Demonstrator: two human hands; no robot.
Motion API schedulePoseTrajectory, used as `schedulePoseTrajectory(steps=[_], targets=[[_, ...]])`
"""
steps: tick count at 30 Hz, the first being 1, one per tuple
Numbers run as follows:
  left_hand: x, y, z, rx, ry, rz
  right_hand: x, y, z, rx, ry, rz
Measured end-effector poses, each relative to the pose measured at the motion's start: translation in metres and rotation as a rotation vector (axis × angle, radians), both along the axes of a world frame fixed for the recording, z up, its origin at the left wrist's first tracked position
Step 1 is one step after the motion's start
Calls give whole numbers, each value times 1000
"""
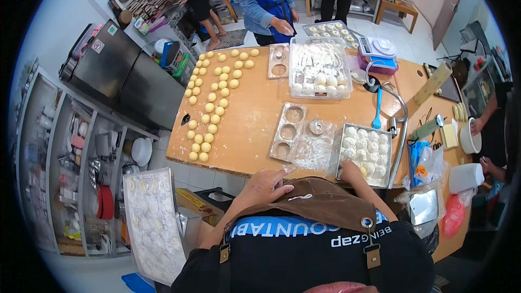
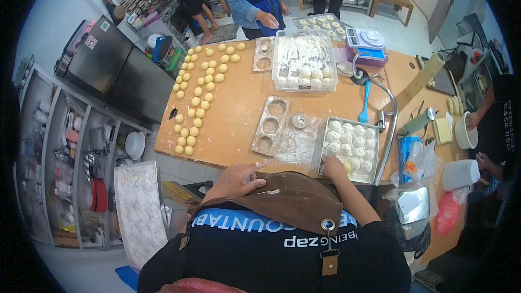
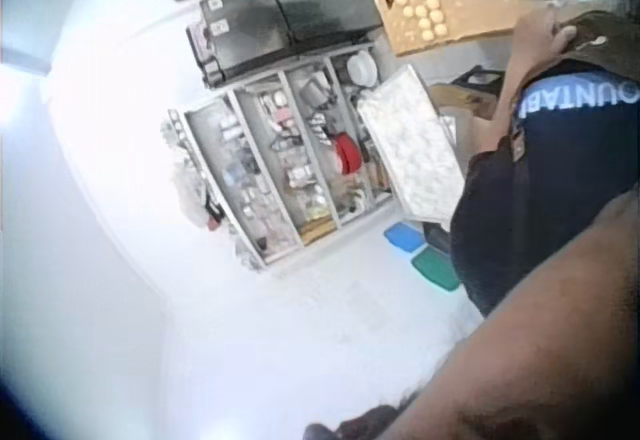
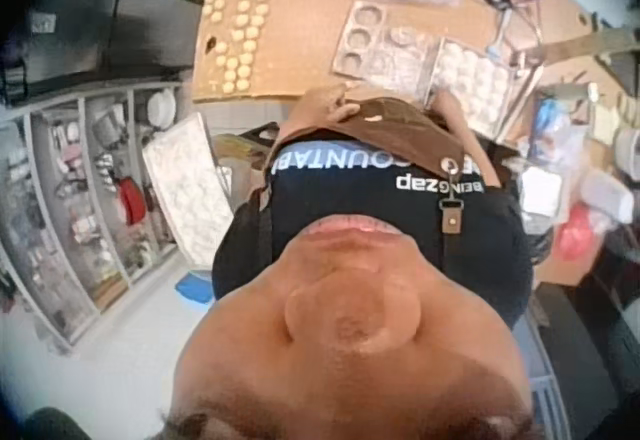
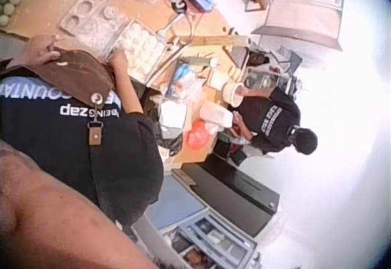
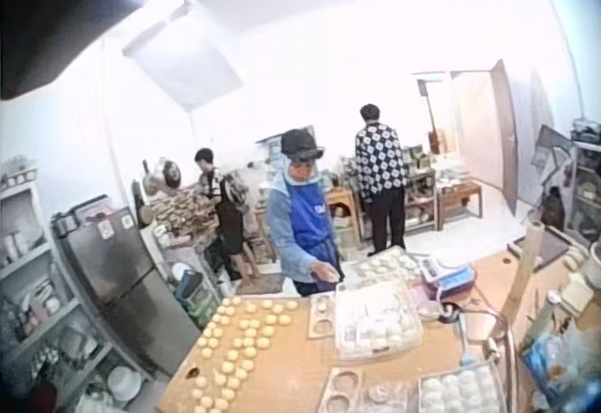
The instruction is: The person prepares dough by coating small dough balls in flour, pressing them with a circular mold, and then placing the shaped dough onto a large tray.
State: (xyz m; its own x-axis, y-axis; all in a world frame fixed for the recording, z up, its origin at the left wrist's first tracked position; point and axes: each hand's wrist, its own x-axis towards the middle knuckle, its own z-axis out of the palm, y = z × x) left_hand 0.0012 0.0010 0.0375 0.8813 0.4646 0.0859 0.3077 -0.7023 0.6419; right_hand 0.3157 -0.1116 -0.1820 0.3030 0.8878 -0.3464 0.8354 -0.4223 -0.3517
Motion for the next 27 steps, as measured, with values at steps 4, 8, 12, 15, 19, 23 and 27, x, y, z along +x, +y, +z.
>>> schedulePoseTrajectory(steps=[4,8,12,15,19,23,27], targets=[[6,-4,-6,8,-11,-13,-1,3,-5,-33,56,-69],[14,-1,-2,1,11,-19,14,-14,-4,40,28,-85],[22,5,-2,16,-7,-34,43,-37,18,235,108,-331],[32,9,1,22,-26,-83,42,-45,52,292,34,-356],[43,11,3,38,-12,-141,36,-52,47,242,70,-325],[47,13,-3,2,24,-169,29,-57,50,292,-50,-294],[49,14,2,10,41,-169,30,-56,55,286,-30,-262]])
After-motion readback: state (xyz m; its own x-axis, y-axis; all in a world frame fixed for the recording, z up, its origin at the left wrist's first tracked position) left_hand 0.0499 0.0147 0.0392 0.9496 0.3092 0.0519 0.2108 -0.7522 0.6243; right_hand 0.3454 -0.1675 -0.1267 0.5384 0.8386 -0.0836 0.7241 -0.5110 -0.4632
